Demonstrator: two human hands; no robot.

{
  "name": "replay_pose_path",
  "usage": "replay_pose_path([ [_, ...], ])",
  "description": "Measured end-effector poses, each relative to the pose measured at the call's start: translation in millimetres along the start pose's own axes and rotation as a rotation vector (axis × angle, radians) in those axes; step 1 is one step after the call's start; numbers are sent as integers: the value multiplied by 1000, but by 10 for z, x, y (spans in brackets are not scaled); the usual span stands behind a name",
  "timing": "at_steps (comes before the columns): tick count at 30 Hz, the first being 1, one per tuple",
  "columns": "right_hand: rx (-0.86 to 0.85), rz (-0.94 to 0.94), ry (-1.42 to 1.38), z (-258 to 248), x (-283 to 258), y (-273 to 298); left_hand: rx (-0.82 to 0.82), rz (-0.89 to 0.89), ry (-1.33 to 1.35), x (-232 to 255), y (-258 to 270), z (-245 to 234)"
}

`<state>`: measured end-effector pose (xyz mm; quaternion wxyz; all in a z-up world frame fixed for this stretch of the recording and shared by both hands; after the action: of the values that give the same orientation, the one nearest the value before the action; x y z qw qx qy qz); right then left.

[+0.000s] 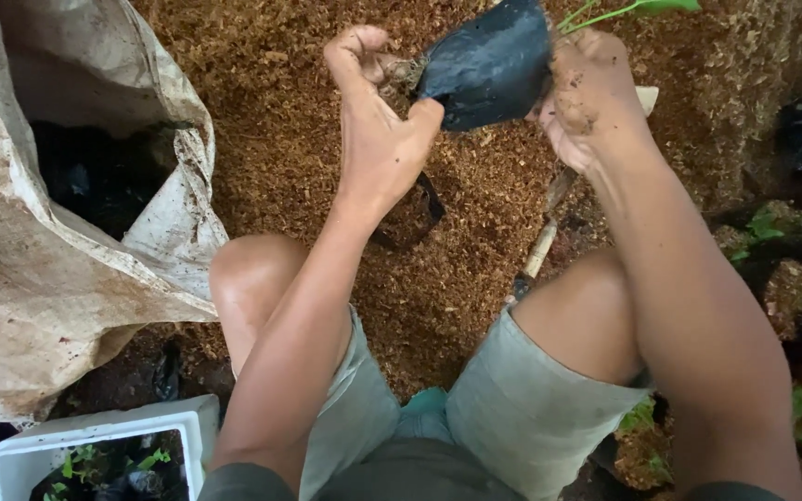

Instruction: Filling small black nursery bags with soil and transplanting green seedlings into them.

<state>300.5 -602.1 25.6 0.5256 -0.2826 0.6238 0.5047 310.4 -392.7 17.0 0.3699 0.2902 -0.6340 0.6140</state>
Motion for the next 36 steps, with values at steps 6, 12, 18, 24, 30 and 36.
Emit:
replay_pose_path([
  [6,-18,-50,-94,59,7,-19,106,-41,-127,13,-15,-100],
  [12,-1,-78,-114,60,31,-50,168,-99,-114,68,-24,-221],
  [18,-13,28,-177,105,17,-29,106,-44,-173,219,-72,-213],
  [24,11,48,-174,10,41,-8,15,52,-221,305,-66,-96],
  [30,-11,33,-196,11,11,28,85,150,-221,164,-65,-108],
  [36,8,62,-124,-66,91,-114,141,168,-311,298,-45,-216],
])
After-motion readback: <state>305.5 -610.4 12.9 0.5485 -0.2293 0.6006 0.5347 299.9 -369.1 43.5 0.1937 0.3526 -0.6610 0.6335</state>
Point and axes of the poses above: each hand's wrist, its own y-axis away from the middle knuckle, its own z-axis out of the palm, x = y × z, the point moved 8 cm from there along -y, towards the middle knuckle, and after that the axes turned 2 degrees about z, right-handed, at the moved point
